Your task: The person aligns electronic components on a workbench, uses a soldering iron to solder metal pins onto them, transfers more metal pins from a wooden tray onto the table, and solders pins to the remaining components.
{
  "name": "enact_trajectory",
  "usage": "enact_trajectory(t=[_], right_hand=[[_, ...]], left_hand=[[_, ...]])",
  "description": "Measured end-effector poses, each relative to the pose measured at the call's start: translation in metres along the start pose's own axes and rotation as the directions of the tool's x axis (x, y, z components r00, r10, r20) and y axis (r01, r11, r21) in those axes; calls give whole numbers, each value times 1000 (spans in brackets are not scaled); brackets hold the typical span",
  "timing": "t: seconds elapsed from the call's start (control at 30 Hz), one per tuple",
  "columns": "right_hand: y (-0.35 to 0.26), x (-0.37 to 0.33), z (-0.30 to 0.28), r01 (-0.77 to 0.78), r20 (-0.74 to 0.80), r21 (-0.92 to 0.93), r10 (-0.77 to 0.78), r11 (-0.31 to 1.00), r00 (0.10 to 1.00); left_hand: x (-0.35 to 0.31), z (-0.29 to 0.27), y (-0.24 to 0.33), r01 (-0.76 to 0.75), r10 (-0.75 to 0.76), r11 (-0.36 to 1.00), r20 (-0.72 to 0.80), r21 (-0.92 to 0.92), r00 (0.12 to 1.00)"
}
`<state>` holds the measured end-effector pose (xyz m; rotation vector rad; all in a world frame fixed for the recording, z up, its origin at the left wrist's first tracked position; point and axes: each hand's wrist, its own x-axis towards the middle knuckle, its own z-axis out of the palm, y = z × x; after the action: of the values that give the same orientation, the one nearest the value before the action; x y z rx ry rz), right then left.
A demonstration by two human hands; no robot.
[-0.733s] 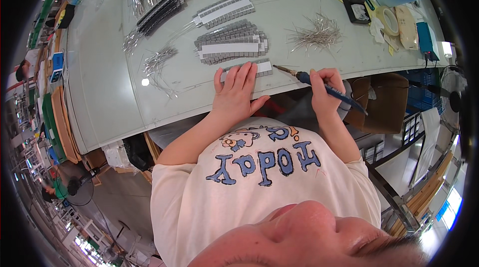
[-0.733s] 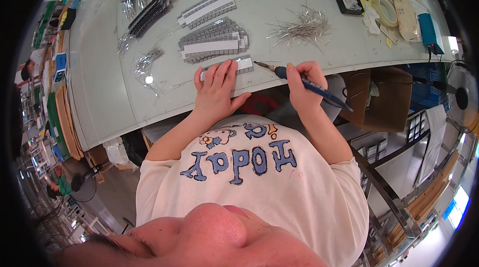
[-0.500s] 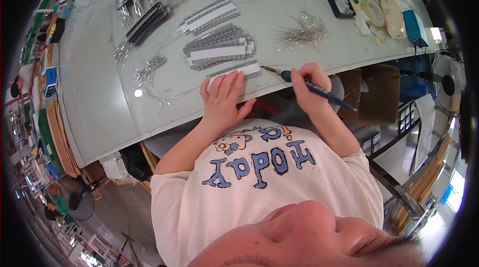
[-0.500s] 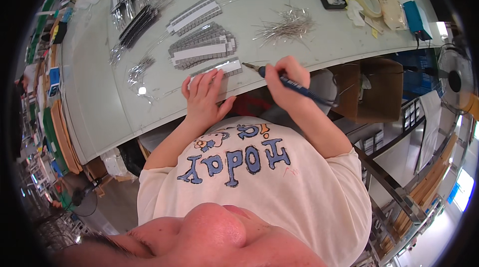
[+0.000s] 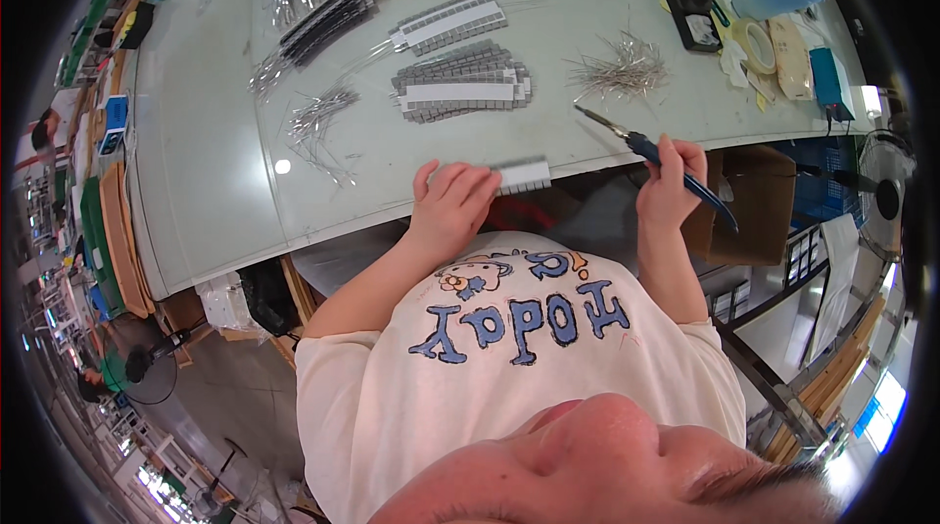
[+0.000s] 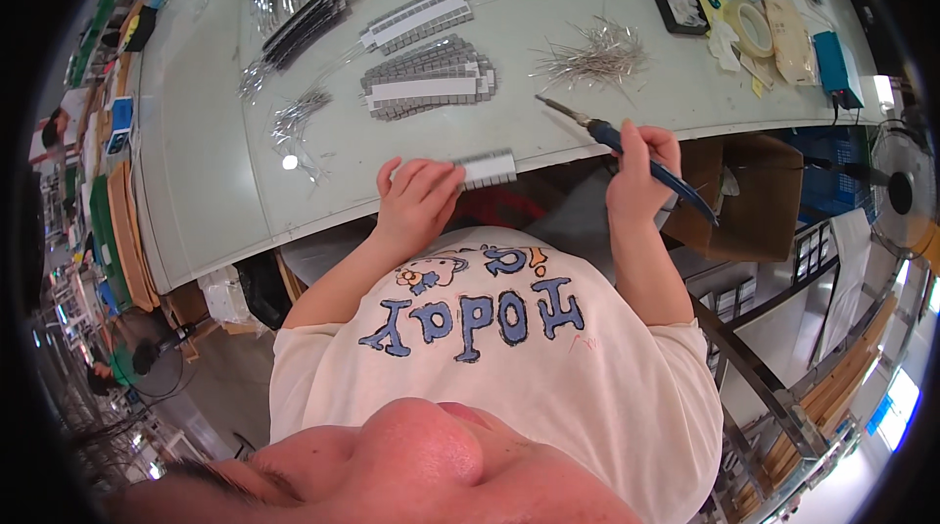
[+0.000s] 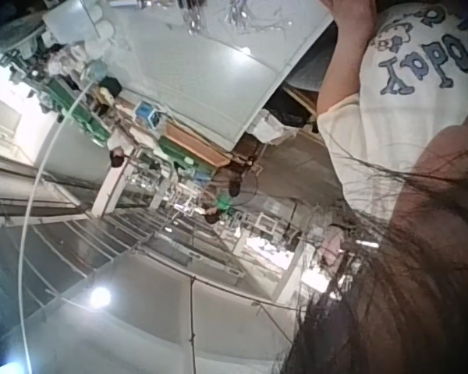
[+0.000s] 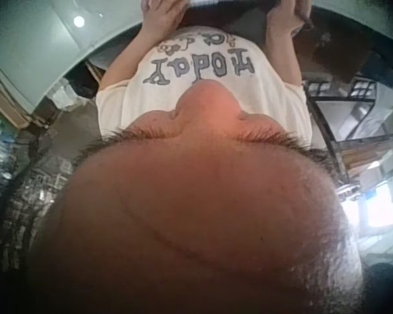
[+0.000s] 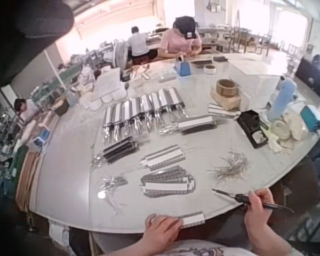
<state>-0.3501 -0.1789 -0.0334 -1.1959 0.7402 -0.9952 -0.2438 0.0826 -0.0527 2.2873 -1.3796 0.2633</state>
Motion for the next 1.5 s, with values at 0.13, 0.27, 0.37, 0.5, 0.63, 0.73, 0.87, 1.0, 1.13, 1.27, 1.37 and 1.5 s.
enact_trajectory(t=[0.13,0.27,0.37,0.5,0.63,0.73,0.87,1.0,1.13,1.27,1.37,1.5], right_hand=[[-10,13,-5,95,-123,72,-85,993,989],[-20,27,-11,151,-194,92,-131,984,972],[-22,28,-16,179,-198,77,-161,981,967],[-19,24,-13,139,-174,56,-128,989,976],[-20,24,-12,146,-184,48,-134,988,974],[-19,23,-15,132,-206,36,-122,991,971],[-14,22,-11,103,-135,54,-94,993,986],[-12,18,-1,94,-114,89,-83,992,990],[-14,14,4,85,-121,62,-77,994,990],[-11,11,-2,92,-141,40,-86,995,986],[-11,11,-3,98,-136,21,-95,995,986],[-11,9,2,86,-122,14,-84,996,989]], left_hand=[[9,-15,-6,-123,122,991,-12,-47,992],[57,-34,-30,-104,108,994,-127,37,986],[112,-38,-70,-97,132,981,-207,169,970],[145,-17,-131,-99,132,970,-136,224,982],[140,-19,-127,-71,72,973,3,219,997],[119,-30,-97,-65,61,996,63,58,996],[99,-31,-79,-106,103,994,102,17,989],[91,-26,-84,-101,99,995,77,12,992],[92,-29,-87,-8,13,997,70,-75,997],[90,-25,-92,7,-3,995,43,-95,999],[89,-26,-91,21,-17,994,36,-112,999],[87,-28,-92,35,-31,994,41,-103,999]])
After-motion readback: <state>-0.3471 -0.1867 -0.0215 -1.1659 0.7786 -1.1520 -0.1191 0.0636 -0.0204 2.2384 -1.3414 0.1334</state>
